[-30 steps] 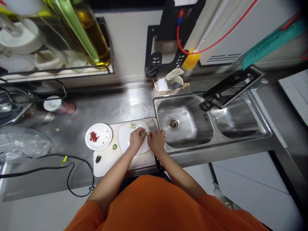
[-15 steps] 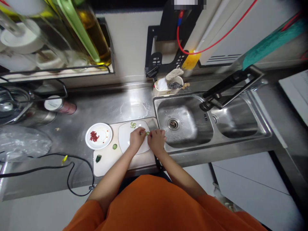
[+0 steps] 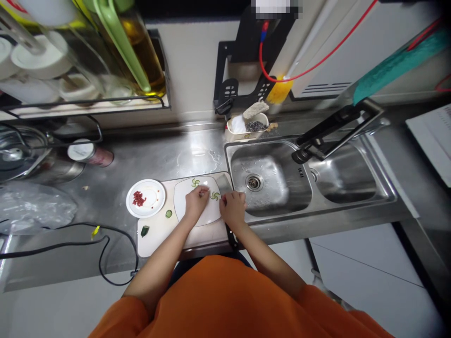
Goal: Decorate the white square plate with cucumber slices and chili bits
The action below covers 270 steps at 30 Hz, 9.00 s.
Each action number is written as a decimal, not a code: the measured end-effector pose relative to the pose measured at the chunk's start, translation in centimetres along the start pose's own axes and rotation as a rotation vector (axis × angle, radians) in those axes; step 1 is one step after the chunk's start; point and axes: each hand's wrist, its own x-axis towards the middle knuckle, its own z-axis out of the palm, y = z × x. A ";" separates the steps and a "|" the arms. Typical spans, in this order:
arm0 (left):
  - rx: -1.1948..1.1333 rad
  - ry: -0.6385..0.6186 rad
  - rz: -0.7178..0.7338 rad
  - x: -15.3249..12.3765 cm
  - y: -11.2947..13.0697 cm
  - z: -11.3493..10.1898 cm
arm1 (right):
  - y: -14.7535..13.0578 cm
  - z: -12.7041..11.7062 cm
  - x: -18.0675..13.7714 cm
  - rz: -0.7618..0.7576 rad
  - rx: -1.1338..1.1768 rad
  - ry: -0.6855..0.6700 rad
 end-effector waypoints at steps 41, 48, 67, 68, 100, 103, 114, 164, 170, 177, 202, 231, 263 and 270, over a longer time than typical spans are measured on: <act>0.231 0.279 -0.275 -6.4 -9.2 -9.3 | -1.0 1.1 -5.1 -0.274 -0.037 -0.067; 0.364 0.290 -0.253 -6.5 -8.8 -9.6 | -1.3 1.3 -5.0 -0.291 -0.007 -0.076; -0.383 -0.241 -0.144 -5.4 -3.6 -6.5 | -4.1 1.5 -1.2 -0.358 0.460 -0.187; -0.386 -0.242 -0.156 -5.3 -3.4 -6.3 | -4.0 1.4 -1.2 -0.332 0.461 -0.204; -0.077 -0.134 -0.153 -5.1 -4.0 -2.9 | -2.9 1.5 -2.6 -0.134 0.053 -0.302; 0.018 -0.109 -0.105 -5.8 -3.7 -2.8 | -3.0 1.9 -2.8 -0.162 -0.004 -0.275; 0.310 -0.114 0.015 -6.8 -3.4 -2.0 | -3.3 2.4 -3.2 -0.181 -0.090 -0.251; 0.359 -0.104 0.075 -6.3 -3.4 -2.1 | 0.2 2.9 -5.8 -0.622 -0.104 -0.098; 0.350 -0.110 0.105 -6.4 -3.5 -2.3 | 0.1 2.8 -5.7 -0.629 -0.087 -0.090; 0.292 -0.068 0.085 -6.4 -3.3 -3.0 | 0.1 2.5 -5.7 -0.631 -0.080 -0.081; 0.418 0.269 -0.139 -7.0 -9.4 -9.1 | 0.3 2.3 -5.2 -0.593 -0.017 -0.035; -0.447 -0.276 -0.186 -4.7 -1.9 -6.4 | -3.5 -0.5 0.2 -0.398 0.605 -0.272; -1.104 -0.287 -0.715 -5.3 -2.6 -5.0 | -2.3 0.5 1.8 -0.424 0.582 -0.410; -0.954 -0.308 -0.695 -5.3 -2.1 -5.3 | -2.4 0.2 1.8 -0.428 0.569 -0.423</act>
